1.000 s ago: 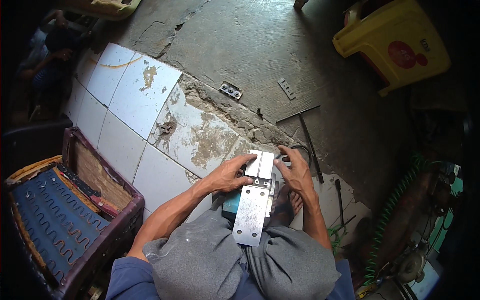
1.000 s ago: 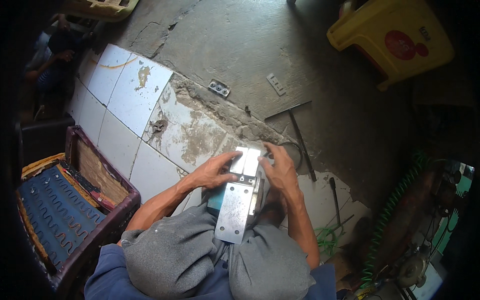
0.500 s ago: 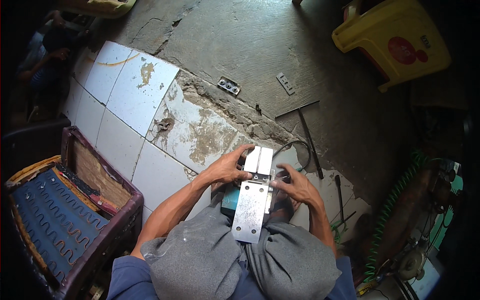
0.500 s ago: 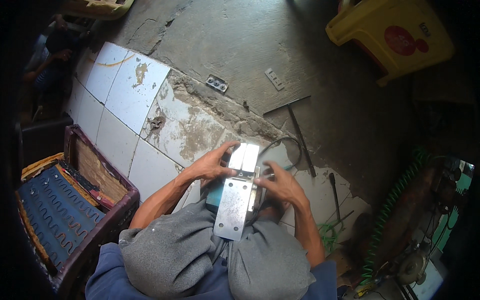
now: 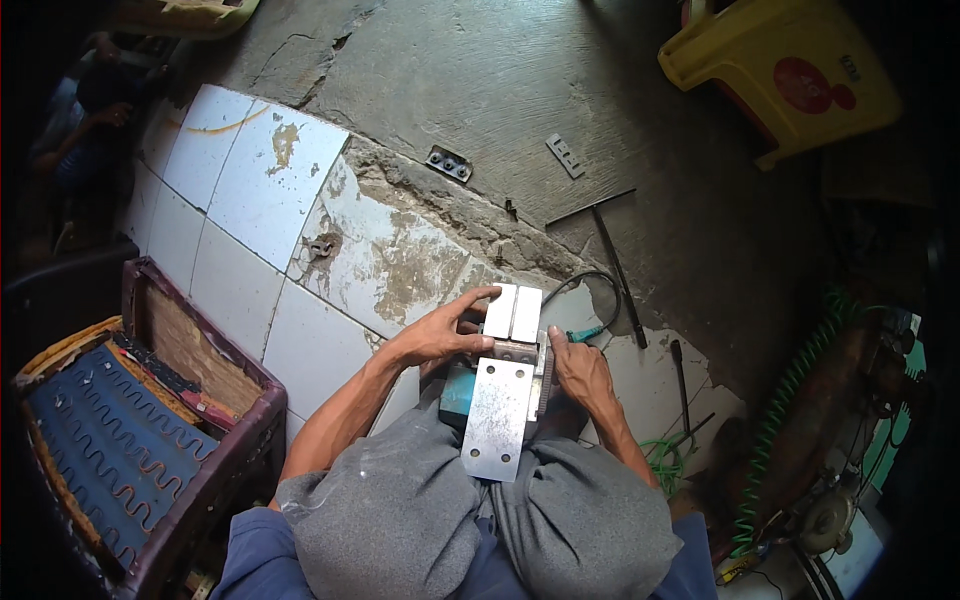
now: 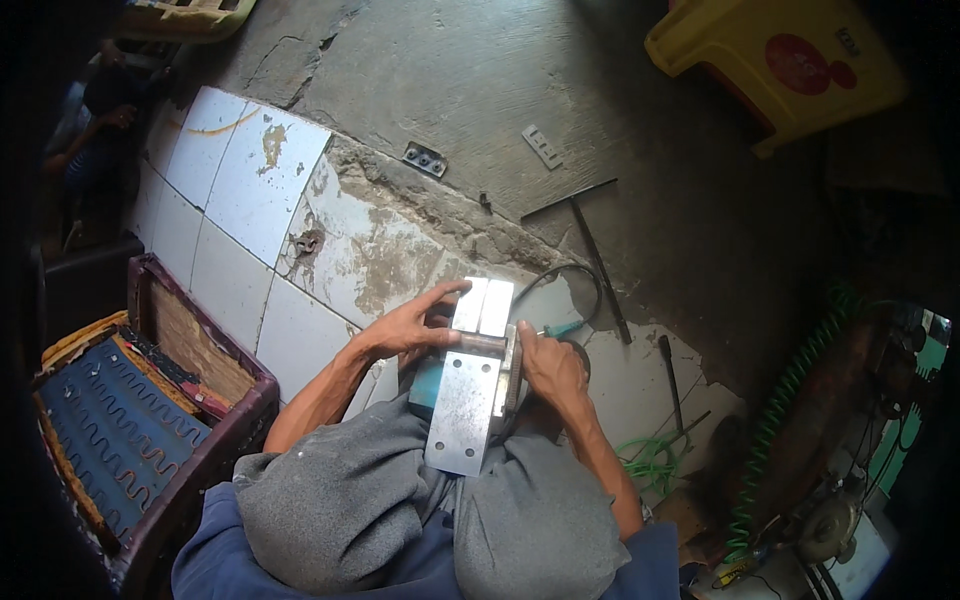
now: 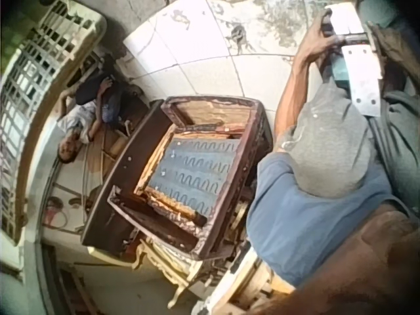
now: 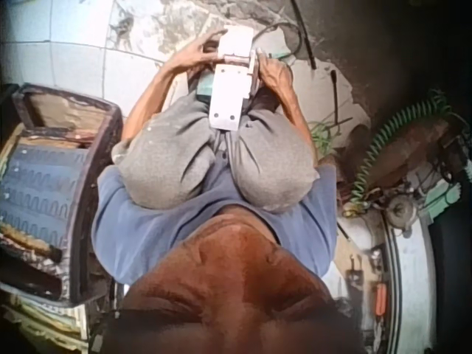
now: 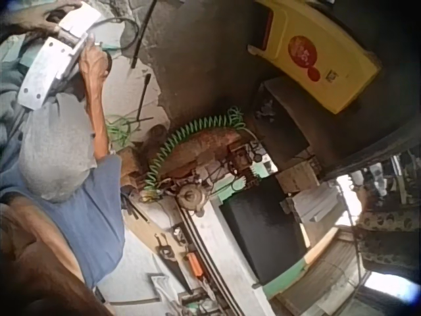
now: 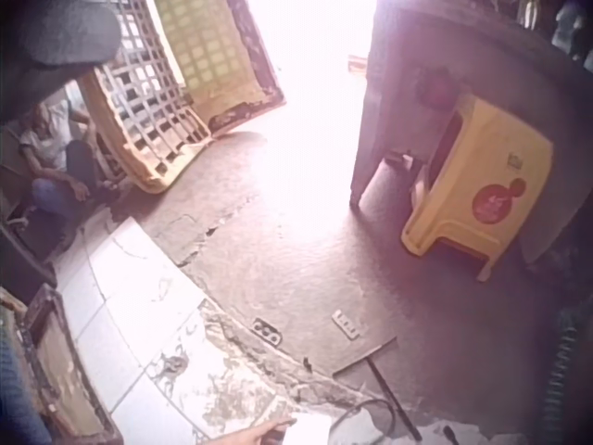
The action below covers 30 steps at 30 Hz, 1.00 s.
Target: The person removes screws from a metal plate on an electric planer using a T-handle wrench, sets a small component aside, and then searches through a drawer containing various hand tools.
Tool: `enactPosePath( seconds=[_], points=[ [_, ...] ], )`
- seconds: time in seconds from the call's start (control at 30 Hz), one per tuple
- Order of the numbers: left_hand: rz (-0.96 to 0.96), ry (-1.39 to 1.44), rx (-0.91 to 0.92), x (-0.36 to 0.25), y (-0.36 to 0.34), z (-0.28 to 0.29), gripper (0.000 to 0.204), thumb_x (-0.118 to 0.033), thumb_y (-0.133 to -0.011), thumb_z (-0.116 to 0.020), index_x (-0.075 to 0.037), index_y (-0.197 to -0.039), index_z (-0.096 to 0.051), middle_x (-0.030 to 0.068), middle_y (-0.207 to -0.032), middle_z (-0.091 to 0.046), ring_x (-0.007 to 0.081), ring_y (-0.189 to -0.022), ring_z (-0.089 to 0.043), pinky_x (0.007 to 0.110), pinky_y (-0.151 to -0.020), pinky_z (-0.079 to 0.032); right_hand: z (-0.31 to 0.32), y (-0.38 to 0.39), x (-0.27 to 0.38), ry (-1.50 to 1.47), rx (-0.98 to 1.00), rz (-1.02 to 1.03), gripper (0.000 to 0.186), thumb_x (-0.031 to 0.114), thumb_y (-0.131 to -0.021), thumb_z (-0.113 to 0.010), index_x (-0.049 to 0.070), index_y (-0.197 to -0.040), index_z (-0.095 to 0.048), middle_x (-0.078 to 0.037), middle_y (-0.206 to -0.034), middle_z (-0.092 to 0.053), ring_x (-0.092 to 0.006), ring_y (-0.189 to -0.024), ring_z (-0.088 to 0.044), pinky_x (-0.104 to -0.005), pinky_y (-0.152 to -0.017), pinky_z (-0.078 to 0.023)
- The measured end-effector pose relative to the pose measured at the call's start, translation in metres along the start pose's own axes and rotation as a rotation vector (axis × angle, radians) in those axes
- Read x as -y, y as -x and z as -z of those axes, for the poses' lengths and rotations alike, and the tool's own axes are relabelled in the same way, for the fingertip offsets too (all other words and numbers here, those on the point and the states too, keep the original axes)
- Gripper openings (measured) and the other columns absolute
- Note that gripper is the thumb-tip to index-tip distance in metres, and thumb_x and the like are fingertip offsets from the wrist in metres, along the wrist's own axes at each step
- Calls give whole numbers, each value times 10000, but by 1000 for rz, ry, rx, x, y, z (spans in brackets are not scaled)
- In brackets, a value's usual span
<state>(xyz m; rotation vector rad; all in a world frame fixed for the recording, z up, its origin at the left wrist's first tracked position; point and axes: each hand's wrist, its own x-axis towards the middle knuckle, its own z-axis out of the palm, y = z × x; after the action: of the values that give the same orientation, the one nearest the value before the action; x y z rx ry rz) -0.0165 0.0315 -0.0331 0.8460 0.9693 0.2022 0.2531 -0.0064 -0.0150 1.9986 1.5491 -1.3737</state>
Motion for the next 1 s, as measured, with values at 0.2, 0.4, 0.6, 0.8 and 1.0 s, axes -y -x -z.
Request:
enactPosePath(
  seconds=[0.2,0.4,0.6,0.8,1.0],
  points=[
    [40,0,-59,-2,2,-3,806,-222,-865,-767,-236,-1554,-350,240,-1463,-451,418,-1350,-478,524,-1089,-455,23,-9,14,-65,-136,46,618,486,-1044,-377,-22,-953,-716,-303,-933,-681,-497,-956,-635,-525,-908,-485],
    [40,-8,-53,-4,1,-5,786,-207,-876,-758,-252,-1549,-355,247,-1476,-434,431,-1341,-485,559,-1064,-477,34,-96,-21,176,-952,264,294,254,-967,-613,31,-1159,-619,-229,-1084,-616,-414,-1017,-601,-480,-908,-476],
    [29,-19,-37,-4,0,-5,791,-201,-876,-759,-260,-1551,-351,265,-1479,-420,453,-1339,-479,562,-1053,-486,51,-128,-36,-32,-689,236,277,227,-980,-591,9,-1149,-618,-228,-1081,-617,-416,-1012,-613,-482,-888,-484],
    [-2,-53,-73,7,-1,-3,777,-202,-883,-750,-256,-1549,-353,274,-1477,-422,449,-1337,-483,555,-1045,-491,110,-38,12,-483,-800,306,280,257,-1036,-527,13,-1121,-635,-145,-955,-601,-245,-823,-606,-371,-739,-505],
    [33,-65,-43,-4,-2,-4,773,-164,-898,-722,-208,-1560,-326,254,-1477,-444,426,-1311,-524,524,-1013,-530,129,39,74,-1255,-798,937,519,424,-1052,-516,81,-1424,-398,4,-783,-484,-64,-608,-463,-233,-523,-396]
  ],
)
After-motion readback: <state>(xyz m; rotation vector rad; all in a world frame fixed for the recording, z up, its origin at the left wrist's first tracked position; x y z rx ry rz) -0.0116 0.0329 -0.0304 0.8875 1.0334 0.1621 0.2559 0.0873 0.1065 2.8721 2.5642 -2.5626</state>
